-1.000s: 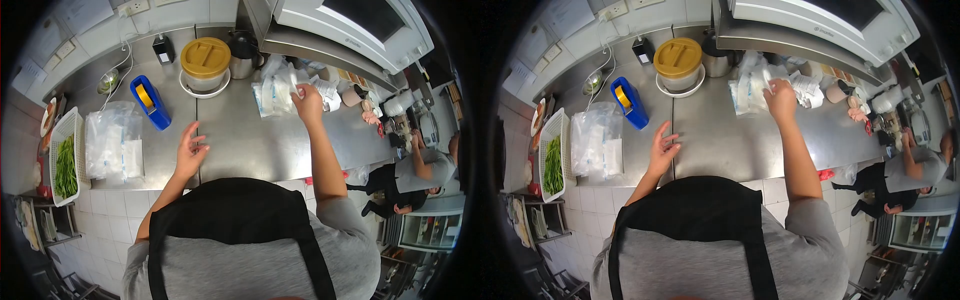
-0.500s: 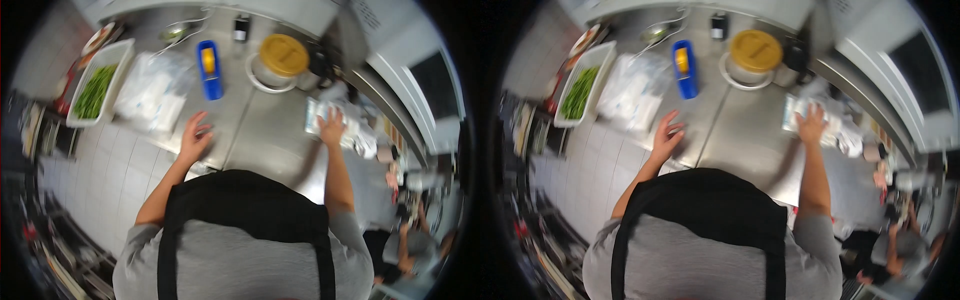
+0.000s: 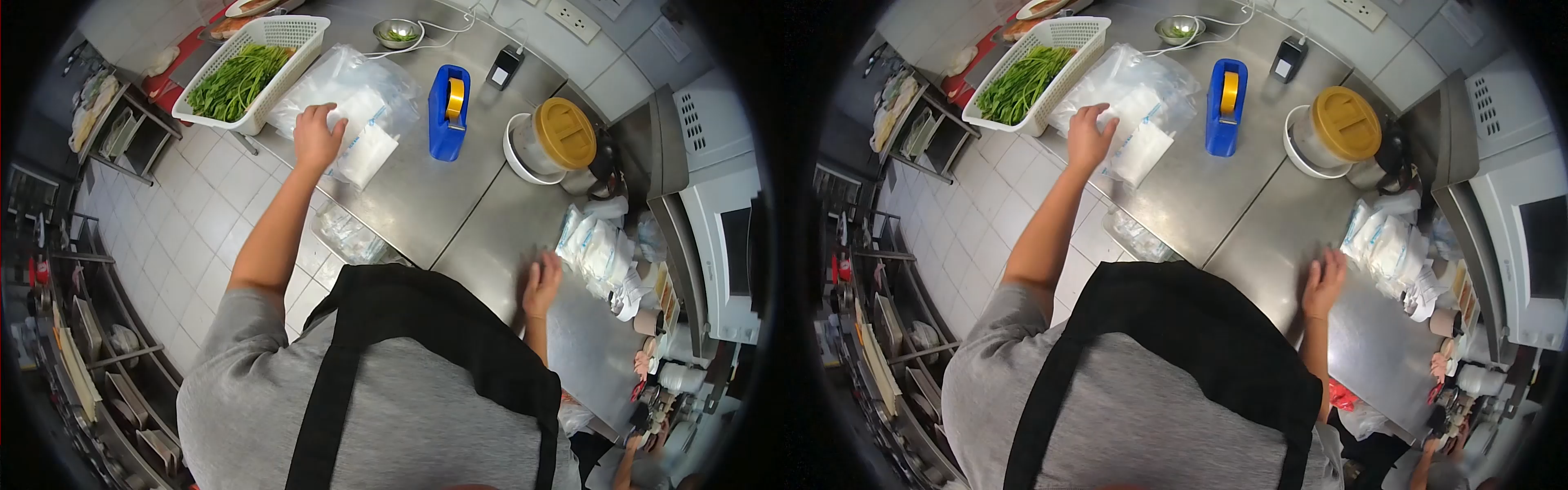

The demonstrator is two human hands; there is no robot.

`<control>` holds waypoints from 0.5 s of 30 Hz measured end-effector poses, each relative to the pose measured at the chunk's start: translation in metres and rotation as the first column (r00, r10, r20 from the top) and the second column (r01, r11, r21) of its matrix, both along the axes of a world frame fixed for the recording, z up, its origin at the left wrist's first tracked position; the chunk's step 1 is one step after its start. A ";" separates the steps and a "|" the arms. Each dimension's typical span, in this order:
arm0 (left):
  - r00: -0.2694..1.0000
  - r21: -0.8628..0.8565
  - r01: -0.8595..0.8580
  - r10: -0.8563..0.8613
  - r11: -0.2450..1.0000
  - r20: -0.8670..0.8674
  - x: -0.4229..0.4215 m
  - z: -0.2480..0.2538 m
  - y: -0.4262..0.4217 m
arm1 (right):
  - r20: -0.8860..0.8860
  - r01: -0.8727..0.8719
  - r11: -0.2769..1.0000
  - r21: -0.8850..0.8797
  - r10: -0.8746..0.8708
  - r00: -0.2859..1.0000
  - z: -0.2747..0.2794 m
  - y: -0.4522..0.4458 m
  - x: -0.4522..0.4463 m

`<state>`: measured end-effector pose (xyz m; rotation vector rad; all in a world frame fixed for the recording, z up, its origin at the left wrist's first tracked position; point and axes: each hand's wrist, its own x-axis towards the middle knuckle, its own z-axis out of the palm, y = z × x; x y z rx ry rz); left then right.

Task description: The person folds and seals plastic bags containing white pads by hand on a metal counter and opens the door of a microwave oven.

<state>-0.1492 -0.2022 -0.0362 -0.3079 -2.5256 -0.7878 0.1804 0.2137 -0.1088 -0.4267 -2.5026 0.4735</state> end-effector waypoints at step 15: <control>0.502 0.774 0.418 -0.831 0.477 0.241 -0.031 0.036 0.029 | 0.093 -0.213 0.961 -0.174 0.231 0.968 0.116 -0.077 -0.061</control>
